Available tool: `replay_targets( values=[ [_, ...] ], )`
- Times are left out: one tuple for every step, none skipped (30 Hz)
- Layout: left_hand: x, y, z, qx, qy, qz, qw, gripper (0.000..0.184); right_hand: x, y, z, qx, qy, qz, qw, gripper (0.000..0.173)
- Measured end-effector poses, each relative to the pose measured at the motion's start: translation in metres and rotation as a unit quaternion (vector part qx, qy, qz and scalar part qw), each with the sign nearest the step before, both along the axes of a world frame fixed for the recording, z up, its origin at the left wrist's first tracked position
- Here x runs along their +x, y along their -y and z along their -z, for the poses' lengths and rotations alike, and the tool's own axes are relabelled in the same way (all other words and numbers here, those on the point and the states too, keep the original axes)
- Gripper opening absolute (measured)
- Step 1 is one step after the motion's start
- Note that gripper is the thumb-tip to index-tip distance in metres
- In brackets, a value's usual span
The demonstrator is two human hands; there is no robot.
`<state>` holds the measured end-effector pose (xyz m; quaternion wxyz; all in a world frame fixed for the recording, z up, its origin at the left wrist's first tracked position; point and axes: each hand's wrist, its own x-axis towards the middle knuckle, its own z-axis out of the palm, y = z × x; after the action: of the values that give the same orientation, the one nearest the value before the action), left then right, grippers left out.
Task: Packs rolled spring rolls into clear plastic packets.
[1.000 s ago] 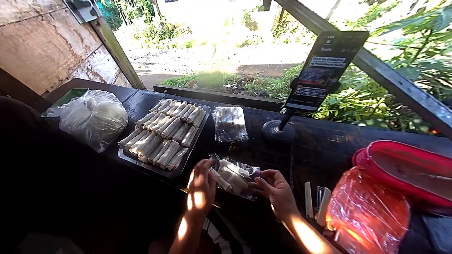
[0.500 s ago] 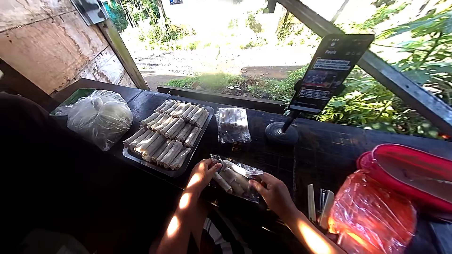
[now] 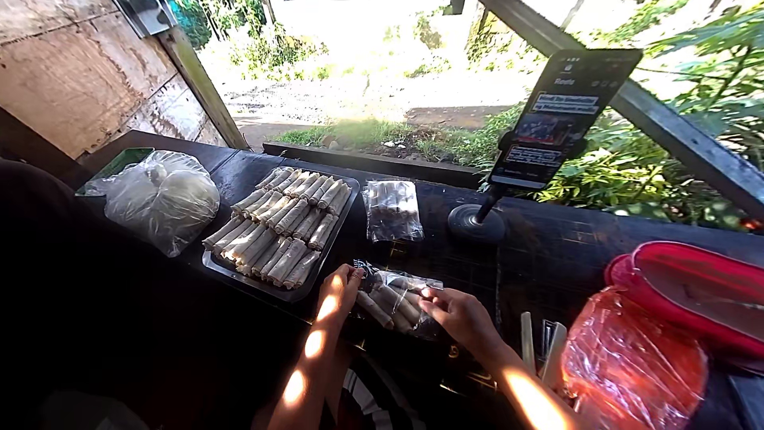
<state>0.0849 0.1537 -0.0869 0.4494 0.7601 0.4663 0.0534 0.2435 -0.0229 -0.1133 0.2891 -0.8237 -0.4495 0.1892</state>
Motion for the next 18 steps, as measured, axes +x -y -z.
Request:
replay_targets(
  values=[
    [-0.001,0.000,-0.003,0.001,-0.019,0.007,1.000,0.041,-0.001,0.001,0.000,-0.001,0.010,-0.008,1.000,0.022],
    [0.000,0.001,-0.006,-0.003,-0.036,0.018,0.999,0.045,-0.004,0.001,-0.004,-0.011,0.019,-0.011,1.000,0.023],
    [0.001,0.001,-0.010,-0.008,-0.054,0.032,0.998,0.049,-0.007,0.000,-0.006,-0.015,0.029,-0.013,0.999,0.022],
    [0.002,0.002,-0.012,-0.007,-0.071,0.047,0.996,0.051,-0.009,0.000,-0.004,0.012,0.050,-0.015,0.999,0.018],
    [0.004,0.002,-0.014,-0.004,-0.085,0.059,0.995,0.052,-0.010,0.000,0.004,0.068,0.083,-0.020,0.994,0.015],
    [0.005,0.002,-0.014,0.000,-0.095,0.067,0.993,0.052,-0.009,0.000,0.016,0.129,0.127,-0.028,0.983,0.016],
    [0.006,0.002,-0.014,0.001,-0.097,0.071,0.993,0.051,-0.007,-0.001,0.025,0.175,0.171,-0.040,0.969,0.017],
    [0.006,0.001,-0.013,0.001,-0.092,0.074,0.993,0.048,-0.006,-0.002,0.032,0.206,0.214,-0.053,0.953,0.017],
    [0.005,0.001,-0.012,-0.001,-0.085,0.074,0.994,0.045,-0.005,-0.003,0.035,0.221,0.251,-0.065,0.940,0.017],
    [0.005,0.002,-0.010,-0.005,-0.072,0.073,0.995,0.042,-0.005,-0.004,0.036,0.224,0.272,-0.071,0.933,0.018],
    [0.004,0.003,-0.008,-0.009,-0.056,0.068,0.996,0.039,-0.006,-0.004,0.036,0.220,0.277,-0.072,0.932,0.019],
    [0.004,0.004,-0.008,-0.016,-0.037,0.060,0.997,0.037,-0.007,-0.004,0.035,0.216,0.268,-0.069,0.936,0.021],
    [0.005,0.006,-0.009,-0.026,-0.017,0.053,0.998,0.035,-0.007,-0.004,0.032,0.211,0.246,-0.064,0.944,0.027],
    [0.006,0.007,-0.009,-0.038,0.003,0.049,0.998,0.035,-0.007,-0.003,0.031,0.208,0.221,-0.058,0.951,0.032],
    [0.007,0.008,-0.010,-0.053,0.019,0.047,0.997,0.034,-0.007,-0.002,0.029,0.204,0.197,-0.052,0.957,0.034],
    [0.008,0.009,-0.011,-0.067,0.026,0.046,0.996,0.034,-0.007,0.000,0.028,0.202,0.179,-0.048,0.962,0.034],
    [0.008,0.009,-0.012,-0.076,0.025,0.042,0.996,0.034,-0.007,0.001,0.027,0.196,0.170,-0.048,0.964,0.031],
    [0.008,0.009,-0.012,-0.086,0.022,0.039,0.995,0.034,-0.007,0.001,0.026,0.184,0.170,-0.051,0.967,0.029]
  ],
)
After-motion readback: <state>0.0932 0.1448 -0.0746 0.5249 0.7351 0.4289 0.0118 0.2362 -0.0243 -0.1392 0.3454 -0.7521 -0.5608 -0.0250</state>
